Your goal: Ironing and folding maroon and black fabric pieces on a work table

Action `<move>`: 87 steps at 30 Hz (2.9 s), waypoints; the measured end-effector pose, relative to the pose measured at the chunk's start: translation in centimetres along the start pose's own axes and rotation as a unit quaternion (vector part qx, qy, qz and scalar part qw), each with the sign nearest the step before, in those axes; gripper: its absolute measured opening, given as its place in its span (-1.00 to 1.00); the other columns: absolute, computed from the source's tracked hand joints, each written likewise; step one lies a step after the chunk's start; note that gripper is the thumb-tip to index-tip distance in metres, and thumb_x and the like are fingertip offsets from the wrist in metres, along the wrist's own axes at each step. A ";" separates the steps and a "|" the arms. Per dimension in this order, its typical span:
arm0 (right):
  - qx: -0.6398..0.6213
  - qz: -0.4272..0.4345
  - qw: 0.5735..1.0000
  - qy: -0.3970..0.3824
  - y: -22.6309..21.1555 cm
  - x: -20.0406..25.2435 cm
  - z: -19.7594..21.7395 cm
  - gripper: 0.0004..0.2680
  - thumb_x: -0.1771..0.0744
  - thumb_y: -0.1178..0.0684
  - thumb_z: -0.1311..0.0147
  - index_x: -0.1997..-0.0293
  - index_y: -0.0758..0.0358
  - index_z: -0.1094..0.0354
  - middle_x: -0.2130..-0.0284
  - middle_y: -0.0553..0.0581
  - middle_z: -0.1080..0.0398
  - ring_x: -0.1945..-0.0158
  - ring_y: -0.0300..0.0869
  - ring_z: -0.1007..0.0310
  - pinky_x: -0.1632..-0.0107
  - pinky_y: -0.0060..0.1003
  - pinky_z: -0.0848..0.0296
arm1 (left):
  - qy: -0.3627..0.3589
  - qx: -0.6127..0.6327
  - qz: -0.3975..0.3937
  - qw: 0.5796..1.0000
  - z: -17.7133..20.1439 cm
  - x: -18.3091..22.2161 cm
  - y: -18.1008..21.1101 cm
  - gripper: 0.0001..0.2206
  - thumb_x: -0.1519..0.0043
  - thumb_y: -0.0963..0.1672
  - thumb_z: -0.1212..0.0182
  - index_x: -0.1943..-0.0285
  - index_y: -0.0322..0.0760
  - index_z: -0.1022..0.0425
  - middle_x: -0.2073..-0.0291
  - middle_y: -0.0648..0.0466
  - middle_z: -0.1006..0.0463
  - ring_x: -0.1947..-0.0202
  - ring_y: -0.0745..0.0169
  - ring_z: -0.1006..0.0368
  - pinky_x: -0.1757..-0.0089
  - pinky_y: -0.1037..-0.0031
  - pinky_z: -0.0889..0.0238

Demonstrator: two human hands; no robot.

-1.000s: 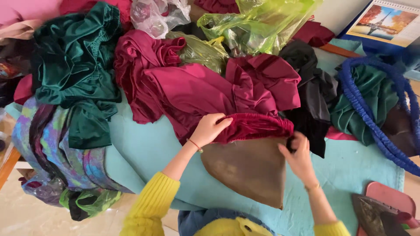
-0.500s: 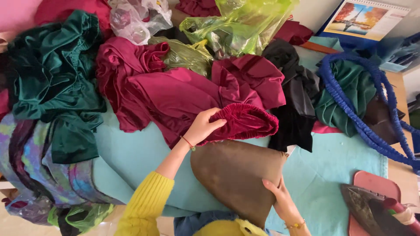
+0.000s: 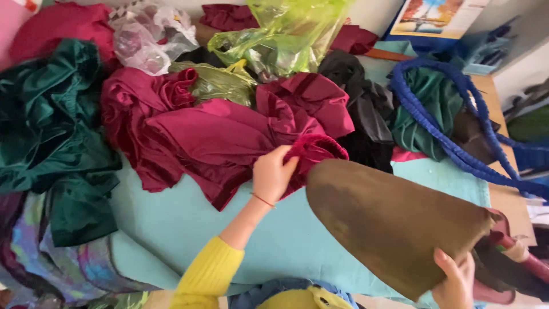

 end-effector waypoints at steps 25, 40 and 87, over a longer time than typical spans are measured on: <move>-0.200 -0.063 0.977 -0.047 5.1 -3.5 -15.1 -0.87 -0.41 -0.01 0.02 -0.05 0.01 -0.31 0.25 -0.12 -0.34 0.22 -0.41 -0.29 0.10 -0.45 -0.30 | -0.245 0.316 -0.246 0.883 -12.7 19.6 11.7 -0.86 -0.15 -0.26 -0.01 0.32 -0.10 -0.36 0.03 0.18 -0.62 -0.04 0.26 -0.57 -0.02 0.40 -0.40; -0.115 -0.127 0.979 -0.107 12.0 -8.6 -11.8 -0.76 -0.43 -0.13 0.13 -0.13 0.11 -0.31 0.11 0.01 -0.35 0.08 -0.26 -0.30 -0.04 -0.31 -0.26 | 0.135 0.053 -0.213 0.966 1.1 6.8 6.9 -0.77 -0.18 -0.15 -0.26 0.01 -0.33 -0.50 -0.08 -0.18 -0.48 -0.18 -0.31 -0.42 -0.11 -0.02 -0.18; 0.262 0.100 0.954 -0.110 2.0 -18.1 -14.9 -0.84 -0.41 -0.09 -0.23 0.08 0.12 -0.43 0.30 0.04 -0.36 0.22 -0.23 -0.31 0.10 -0.27 -0.36 | 0.161 -0.310 -0.085 0.933 2.7 2.4 -10.3 -0.85 -0.32 0.02 -0.26 0.21 0.03 -0.44 0.54 0.26 -0.47 0.41 0.25 -0.49 0.16 0.34 -0.26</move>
Point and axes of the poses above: each hand's wrist, its own x-axis away from the middle knuckle, its own z-axis out of the back of the hand, y = z × x, the point moved 1 cm from there along -x, towards the middle knuckle
